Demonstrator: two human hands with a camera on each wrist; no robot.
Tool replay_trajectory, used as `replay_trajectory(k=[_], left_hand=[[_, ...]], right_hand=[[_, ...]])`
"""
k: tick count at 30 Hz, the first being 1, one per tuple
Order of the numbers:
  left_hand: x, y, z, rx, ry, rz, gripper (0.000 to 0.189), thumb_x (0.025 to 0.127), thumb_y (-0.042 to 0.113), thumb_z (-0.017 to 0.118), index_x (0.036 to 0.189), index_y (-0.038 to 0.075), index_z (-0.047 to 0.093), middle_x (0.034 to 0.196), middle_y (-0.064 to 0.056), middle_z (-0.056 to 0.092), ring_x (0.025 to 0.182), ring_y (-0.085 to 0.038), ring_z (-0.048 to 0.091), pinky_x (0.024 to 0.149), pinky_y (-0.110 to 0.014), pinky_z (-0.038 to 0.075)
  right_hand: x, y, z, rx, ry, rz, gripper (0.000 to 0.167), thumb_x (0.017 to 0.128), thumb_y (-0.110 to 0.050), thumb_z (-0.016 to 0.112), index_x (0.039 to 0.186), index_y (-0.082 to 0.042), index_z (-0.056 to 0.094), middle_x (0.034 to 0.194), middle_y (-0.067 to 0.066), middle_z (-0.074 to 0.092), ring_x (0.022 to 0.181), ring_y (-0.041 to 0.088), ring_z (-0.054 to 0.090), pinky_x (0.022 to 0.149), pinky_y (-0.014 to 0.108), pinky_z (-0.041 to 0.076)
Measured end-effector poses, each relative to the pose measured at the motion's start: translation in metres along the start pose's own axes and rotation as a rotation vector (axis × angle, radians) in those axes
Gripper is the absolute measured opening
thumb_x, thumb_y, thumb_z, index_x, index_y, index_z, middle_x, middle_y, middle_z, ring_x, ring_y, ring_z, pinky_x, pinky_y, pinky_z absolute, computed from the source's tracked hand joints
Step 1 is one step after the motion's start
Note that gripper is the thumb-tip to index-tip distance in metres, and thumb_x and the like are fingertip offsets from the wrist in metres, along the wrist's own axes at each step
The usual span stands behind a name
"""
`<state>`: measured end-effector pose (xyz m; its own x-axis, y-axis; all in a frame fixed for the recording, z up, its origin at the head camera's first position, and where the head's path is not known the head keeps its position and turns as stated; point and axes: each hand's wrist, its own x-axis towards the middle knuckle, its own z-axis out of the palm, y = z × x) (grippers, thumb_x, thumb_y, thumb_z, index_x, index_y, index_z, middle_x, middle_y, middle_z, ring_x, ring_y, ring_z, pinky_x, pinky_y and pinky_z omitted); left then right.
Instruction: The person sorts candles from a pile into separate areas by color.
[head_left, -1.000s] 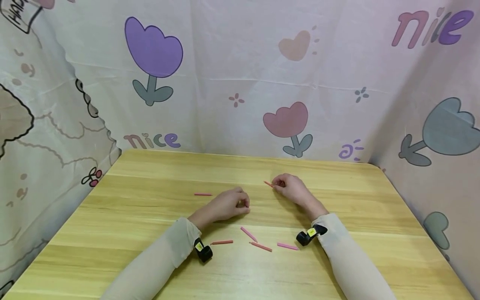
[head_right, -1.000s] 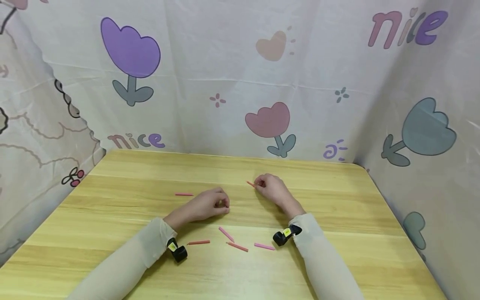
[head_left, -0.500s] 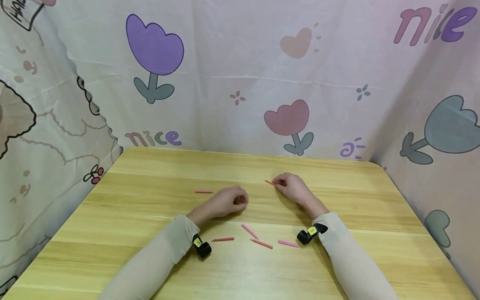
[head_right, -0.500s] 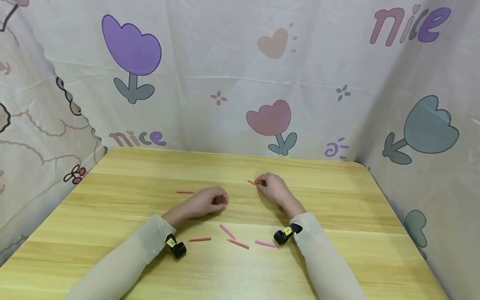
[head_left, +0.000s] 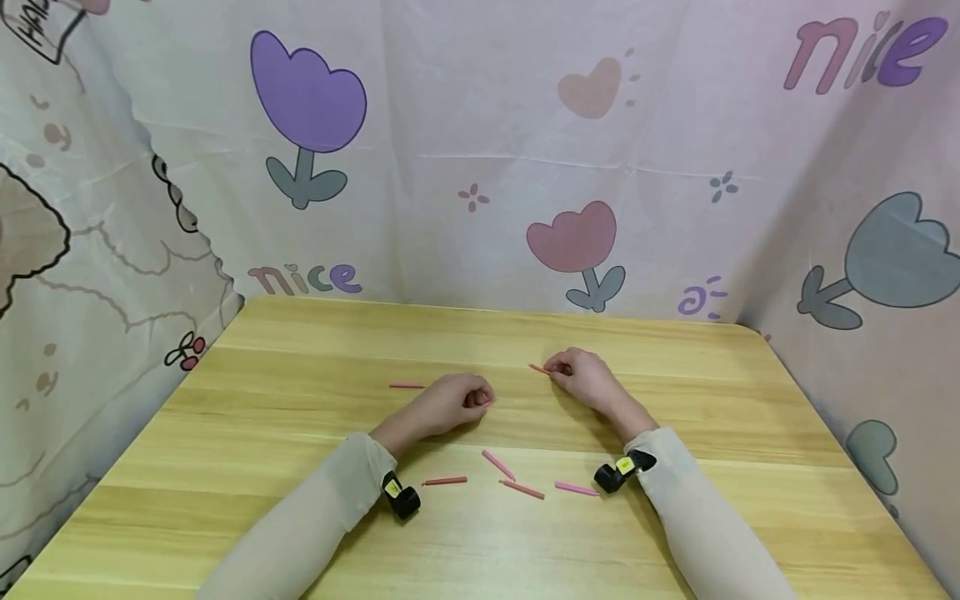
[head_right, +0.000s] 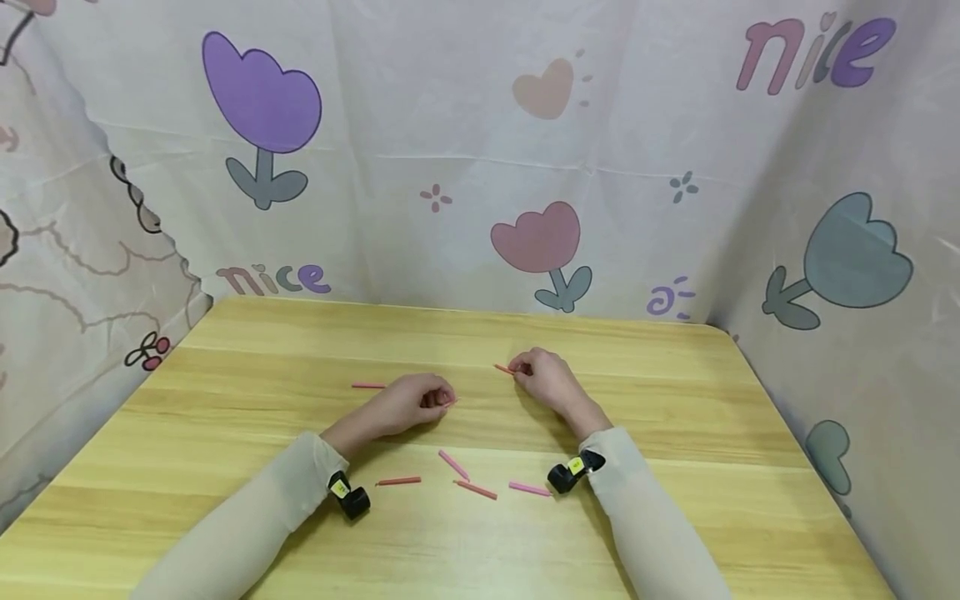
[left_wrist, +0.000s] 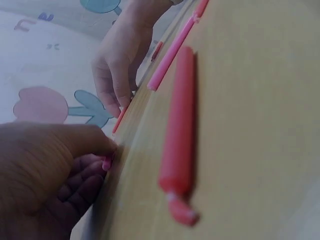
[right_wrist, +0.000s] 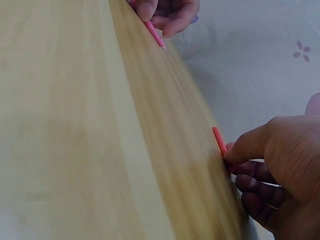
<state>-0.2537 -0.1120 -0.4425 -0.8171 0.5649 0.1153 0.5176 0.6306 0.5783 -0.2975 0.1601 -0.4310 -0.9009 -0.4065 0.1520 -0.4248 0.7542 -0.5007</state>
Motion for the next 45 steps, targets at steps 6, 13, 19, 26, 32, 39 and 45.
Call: replay_trajectory(k=[6,13,19,26,32,39,45], left_hand=[[-0.001,0.008,-0.005,0.051,0.002,-0.042,0.013,0.087,0.005,0.07,0.098,0.012,0.07,0.084,0.007,0.061,0.078,-0.009,0.056,0.073,-0.027,0.049],[-0.001,0.014,-0.01,0.085,-0.023,-0.092,0.018,0.083,0.002,0.071,0.099,0.012,0.07,0.083,0.008,0.061,0.078,-0.008,0.055,0.074,-0.027,0.048],[-0.002,0.013,-0.01,0.071,-0.044,-0.091,0.022,0.08,0.0,0.07,0.099,0.01,0.07,0.083,0.006,0.059,0.077,-0.009,0.054,0.072,-0.027,0.047],[-0.004,0.012,-0.011,0.068,-0.06,-0.084,0.025,0.077,0.0,0.071,0.099,0.01,0.068,0.083,0.007,0.058,0.076,-0.009,0.053,0.072,-0.027,0.047],[-0.004,0.011,-0.012,0.064,-0.09,-0.08,0.027,0.075,-0.002,0.07,0.098,0.01,0.066,0.08,0.005,0.056,0.074,-0.009,0.051,0.07,-0.028,0.045],[-0.004,0.011,-0.013,0.069,-0.12,-0.068,0.027,0.074,-0.003,0.07,0.097,0.01,0.063,0.079,0.003,0.054,0.073,-0.011,0.05,0.068,-0.028,0.043],[-0.005,0.012,-0.015,0.064,-0.132,-0.063,0.027,0.073,-0.003,0.07,0.095,0.01,0.061,0.079,0.002,0.054,0.073,-0.011,0.05,0.067,-0.028,0.043]], right_hand=[[0.0,0.0,0.0,-0.003,0.006,-0.002,0.011,0.091,-0.012,0.07,0.101,-0.009,0.074,0.086,0.0,0.06,0.075,0.016,0.054,0.07,0.034,0.046],[0.001,0.0,0.001,0.005,0.018,-0.006,0.011,0.09,-0.011,0.071,0.1,-0.008,0.074,0.085,0.001,0.06,0.074,0.016,0.053,0.069,0.034,0.045],[0.001,0.0,0.004,0.008,0.011,0.0,0.012,0.09,-0.011,0.071,0.101,-0.009,0.075,0.087,0.001,0.061,0.076,0.016,0.055,0.071,0.035,0.047],[0.0,0.001,0.003,0.013,0.008,-0.015,0.012,0.09,-0.01,0.071,0.101,-0.009,0.075,0.086,0.0,0.062,0.076,0.016,0.055,0.07,0.035,0.046],[0.0,0.0,0.002,0.015,-0.005,-0.024,0.012,0.09,-0.01,0.07,0.101,-0.009,0.075,0.086,0.0,0.061,0.075,0.015,0.053,0.07,0.034,0.045],[-0.001,0.0,0.002,0.016,-0.007,-0.028,0.012,0.089,-0.009,0.07,0.101,-0.009,0.075,0.086,0.0,0.061,0.075,0.015,0.053,0.07,0.034,0.045],[-0.001,0.0,0.003,0.005,-0.005,-0.026,0.009,0.09,-0.008,0.069,0.097,-0.011,0.074,0.086,0.0,0.06,0.074,0.016,0.052,0.069,0.034,0.044]])
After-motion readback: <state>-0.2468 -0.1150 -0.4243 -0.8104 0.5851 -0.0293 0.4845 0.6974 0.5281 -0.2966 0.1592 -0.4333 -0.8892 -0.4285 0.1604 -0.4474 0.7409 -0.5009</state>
